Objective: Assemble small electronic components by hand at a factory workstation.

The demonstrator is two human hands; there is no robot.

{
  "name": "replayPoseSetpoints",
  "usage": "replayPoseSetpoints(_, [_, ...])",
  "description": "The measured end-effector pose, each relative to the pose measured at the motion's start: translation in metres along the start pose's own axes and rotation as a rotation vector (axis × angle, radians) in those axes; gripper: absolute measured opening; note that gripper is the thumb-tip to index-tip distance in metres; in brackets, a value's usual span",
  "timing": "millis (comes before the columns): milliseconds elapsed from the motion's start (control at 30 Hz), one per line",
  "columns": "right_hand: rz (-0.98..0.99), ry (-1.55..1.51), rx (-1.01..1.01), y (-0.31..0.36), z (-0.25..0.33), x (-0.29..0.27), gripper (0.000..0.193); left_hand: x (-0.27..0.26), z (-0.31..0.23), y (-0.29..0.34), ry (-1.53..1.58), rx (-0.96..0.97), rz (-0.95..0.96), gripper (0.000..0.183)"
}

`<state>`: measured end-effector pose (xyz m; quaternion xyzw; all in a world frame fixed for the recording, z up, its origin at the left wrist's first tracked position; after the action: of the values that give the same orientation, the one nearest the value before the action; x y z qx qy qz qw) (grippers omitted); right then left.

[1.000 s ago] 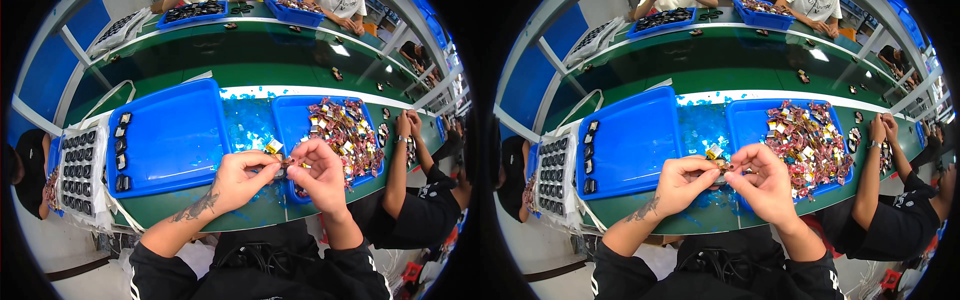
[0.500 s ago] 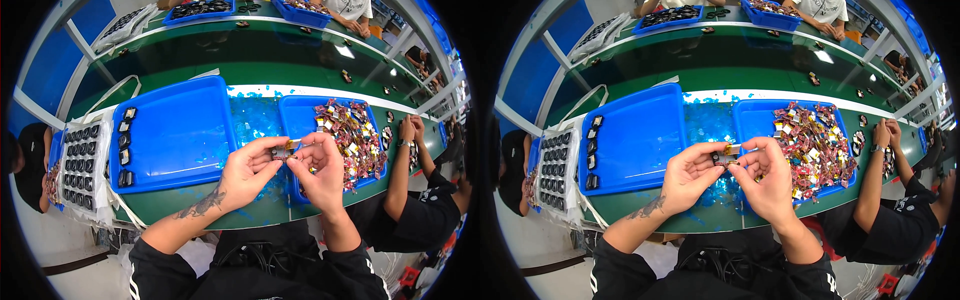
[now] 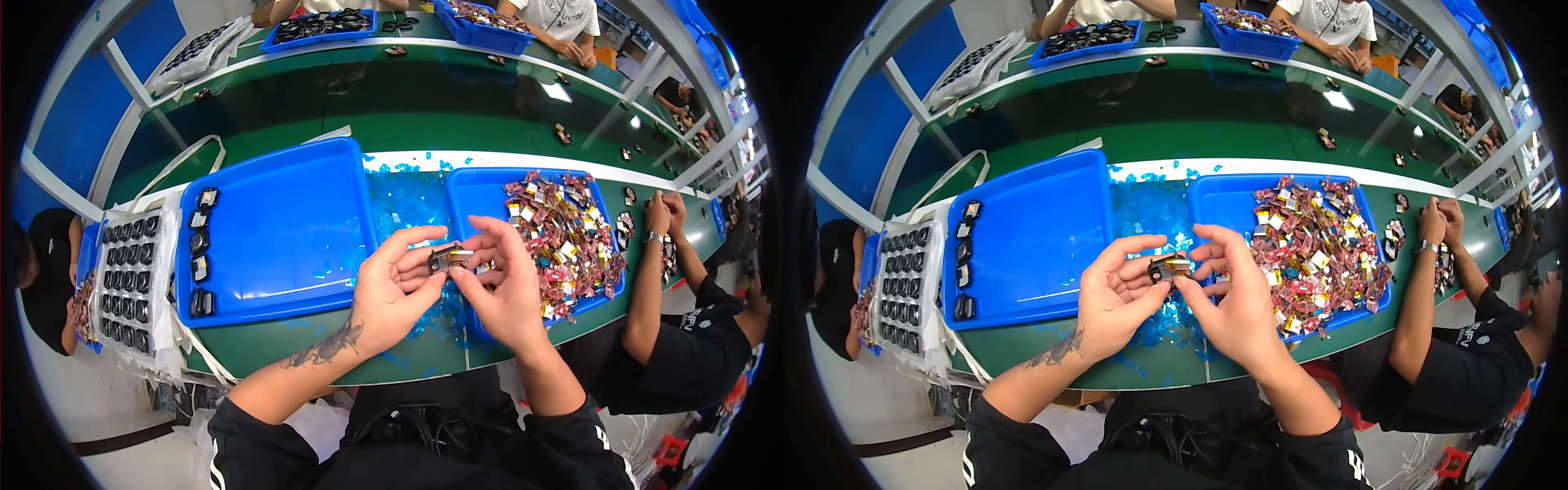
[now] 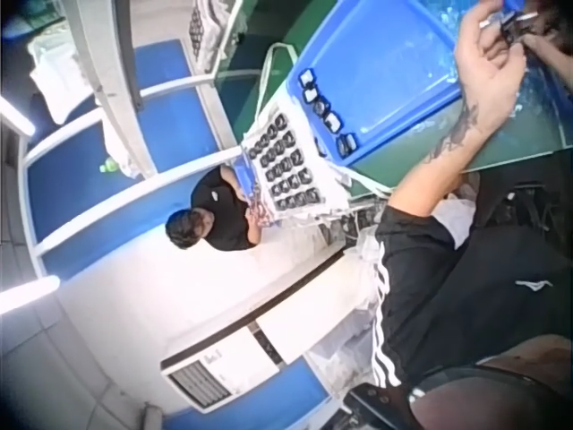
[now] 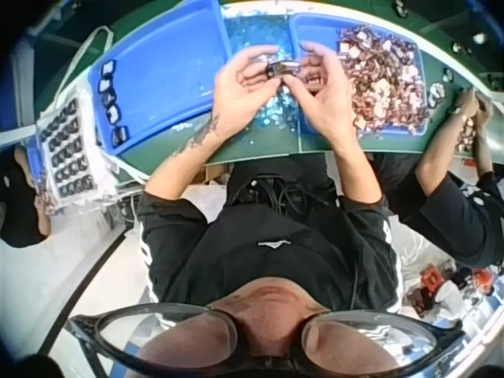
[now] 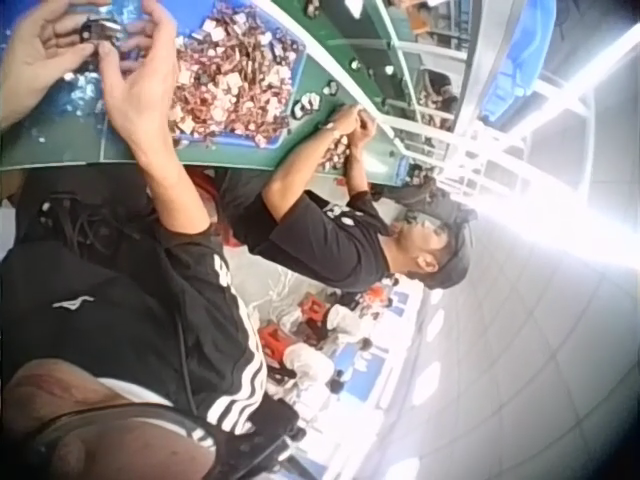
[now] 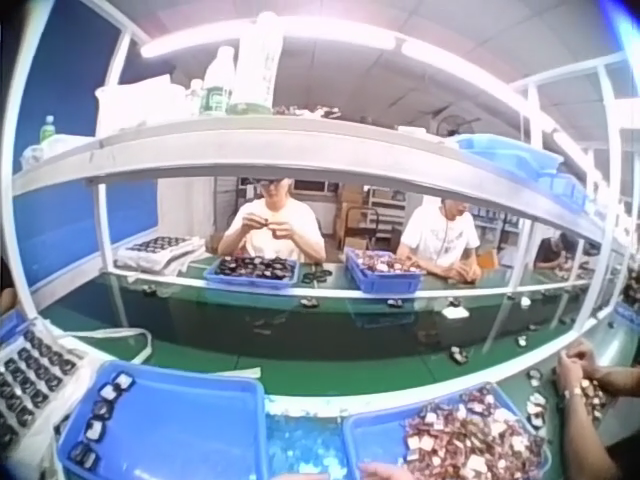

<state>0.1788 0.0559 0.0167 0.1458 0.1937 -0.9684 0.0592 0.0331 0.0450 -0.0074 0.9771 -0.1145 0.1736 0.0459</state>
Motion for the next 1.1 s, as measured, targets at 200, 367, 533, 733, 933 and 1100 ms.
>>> replayPoseSetpoints(200, [0.153, 0.176, -0.132, -0.012, 0.017, 0.018, 0.048, -0.016, 0.000, 0.002, 0.071, -0.020, -0.061, 0.056])
replayPoseSetpoints(367, [0.329, 0.290, -0.093, -0.130, -0.029, -0.010, 0.045, -0.061, -0.072, 0.013, -1.102, 0.101, -0.197, 0.047])
replayPoseSetpoints(533, [0.232, 0.343, 0.282, -0.214, -0.120, -0.012, 0.053, -0.191, -0.084, 0.082, -1.818, 0.131, -0.880, 0.036])
replayPoseSetpoints(733, [0.226, 0.472, 0.309, -0.228, -0.141, -0.004, 0.055, -0.201, -0.065, 0.128, -1.926, -0.216, -0.845, 0.037])
replayPoseSetpoints(933, [0.175, 0.721, 0.002, -0.223, -0.095, -0.079, 0.029, -0.177, -0.084, 0.089, -1.808, -0.141, -0.604, 0.033])
replayPoseSetpoints(1100, [0.614, 0.938, -0.045, -0.167, -0.059, -0.096, 0.008, -0.151, -0.083, 0.050, -1.563, 0.038, -0.567, 0.027])
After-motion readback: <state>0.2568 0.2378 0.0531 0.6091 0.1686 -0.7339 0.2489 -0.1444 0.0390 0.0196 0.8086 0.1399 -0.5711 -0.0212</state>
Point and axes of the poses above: each hand's wrist, its own y-axis away from the middle knuckle, its own x-axis out of the palm, z = x × y, the point moved 5 cm from there along -y, towards the middle knuckle, and after that the axes turned 7 degrees about -x, right-handed, at the moved point
